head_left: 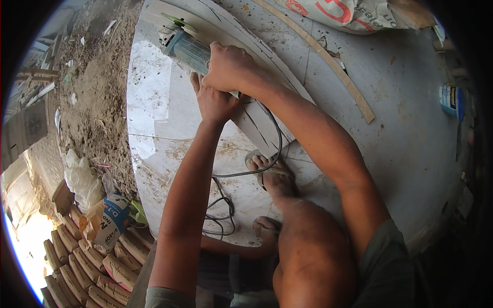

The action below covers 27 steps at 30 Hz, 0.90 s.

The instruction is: The person plugs in a power tool, then uses an angle grinder to cut along a marked line on a thin tile strip, before moving to another area and placing the cut piece against the wall.

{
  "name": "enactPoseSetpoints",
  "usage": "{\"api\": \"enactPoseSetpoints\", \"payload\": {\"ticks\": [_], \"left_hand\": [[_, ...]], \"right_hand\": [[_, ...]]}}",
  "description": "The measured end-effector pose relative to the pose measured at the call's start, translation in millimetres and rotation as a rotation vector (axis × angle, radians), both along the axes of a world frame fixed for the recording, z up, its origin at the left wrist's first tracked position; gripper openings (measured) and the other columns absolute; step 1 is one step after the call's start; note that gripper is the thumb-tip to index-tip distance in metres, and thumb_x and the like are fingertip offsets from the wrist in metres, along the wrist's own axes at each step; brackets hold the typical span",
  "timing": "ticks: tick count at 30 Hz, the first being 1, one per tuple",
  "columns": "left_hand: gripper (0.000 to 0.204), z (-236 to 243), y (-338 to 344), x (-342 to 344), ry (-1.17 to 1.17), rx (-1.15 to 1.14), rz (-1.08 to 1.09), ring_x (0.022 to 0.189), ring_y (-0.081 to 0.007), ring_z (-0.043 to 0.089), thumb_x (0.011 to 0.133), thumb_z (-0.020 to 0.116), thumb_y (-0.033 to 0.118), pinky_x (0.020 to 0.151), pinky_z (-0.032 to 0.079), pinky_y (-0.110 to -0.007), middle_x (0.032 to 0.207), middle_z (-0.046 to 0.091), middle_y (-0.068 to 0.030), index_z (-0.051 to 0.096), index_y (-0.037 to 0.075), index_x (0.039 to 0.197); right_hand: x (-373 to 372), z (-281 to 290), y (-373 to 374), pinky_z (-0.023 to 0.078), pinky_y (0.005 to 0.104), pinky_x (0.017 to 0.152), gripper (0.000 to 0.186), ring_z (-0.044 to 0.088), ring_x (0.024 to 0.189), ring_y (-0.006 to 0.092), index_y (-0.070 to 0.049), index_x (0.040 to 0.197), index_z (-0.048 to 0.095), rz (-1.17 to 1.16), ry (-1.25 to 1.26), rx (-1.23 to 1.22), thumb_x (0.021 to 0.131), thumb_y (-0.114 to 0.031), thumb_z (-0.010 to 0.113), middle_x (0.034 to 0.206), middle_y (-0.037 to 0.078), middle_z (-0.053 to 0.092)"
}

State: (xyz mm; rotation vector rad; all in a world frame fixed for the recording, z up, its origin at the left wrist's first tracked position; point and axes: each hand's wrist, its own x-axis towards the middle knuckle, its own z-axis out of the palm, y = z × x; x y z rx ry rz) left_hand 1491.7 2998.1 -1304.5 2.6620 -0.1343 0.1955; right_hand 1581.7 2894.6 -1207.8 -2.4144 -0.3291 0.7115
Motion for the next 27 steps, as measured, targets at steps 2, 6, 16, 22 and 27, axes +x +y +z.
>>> {"api": "enactPoseSetpoints", "payload": {"ticks": [2,6,16,22,27], "left_hand": [[0.073,0.7,0.1,-0.3,0.055,0.020,-0.007,0.132,-0.0381,0.049,0.075,0.080,0.049,0.119,0.019,-0.063,0.137,0.062,-0.0142,0.060,0.015,0.136],[0.062,-3.7,4.6,0.5,-0.021,0.037,-0.031,0.120,-0.0425,0.053,0.080,0.071,0.046,0.122,0.016,-0.061,0.126,0.065,-0.0143,0.064,0.012,0.132],[0.054,-5.6,1.2,2.1,-0.037,0.062,-0.042,0.128,-0.0458,0.050,0.084,0.065,0.036,0.123,0.016,-0.060,0.126,0.067,-0.0191,0.064,0.007,0.130],[0.059,-4.3,4.0,1.4,0.033,0.084,-0.036,0.133,-0.0441,0.047,0.086,0.065,0.042,0.123,0.015,-0.059,0.128,0.065,-0.0221,0.062,0.007,0.133],[0.063,-7.4,5.8,1.6,-0.061,0.081,-0.041,0.136,-0.0427,0.045,0.085,0.067,0.045,0.123,0.016,-0.059,0.130,0.064,-0.0226,0.061,0.007,0.134]], "right_hand": [[-2.0,1.5,-2.2,0.058,0.0447,0.095,0.066,0.070,0.107,0.0419,0.009,0.121,0.055,-0.012,0.004,0.013,0.075,-0.032,0.079,0.111,0.030,0.069],[-4.3,6.9,-3.3,0.058,0.0453,0.095,0.061,0.070,0.107,0.0433,0.009,0.119,0.056,-0.017,0.022,0.018,0.076,-0.028,0.077,0.111,0.031,0.069],[-8.0,-7.3,-7.0,0.056,0.0476,0.098,0.057,0.069,0.109,0.0437,0.004,0.117,0.057,-0.066,0.009,0.020,0.071,-0.024,0.076,0.110,0.027,0.071],[-11.8,1.6,-11.0,0.057,0.0465,0.096,0.059,0.069,0.108,0.0446,0.007,0.120,0.056,-0.029,0.032,0.018,0.078,-0.029,0.077,0.113,0.031,0.068],[-15.3,0.4,-11.7,0.057,0.0471,0.096,0.061,0.069,0.108,0.0441,0.007,0.120,0.055,-0.025,0.023,-0.003,0.078,-0.031,0.078,0.112,0.031,0.068]]}}
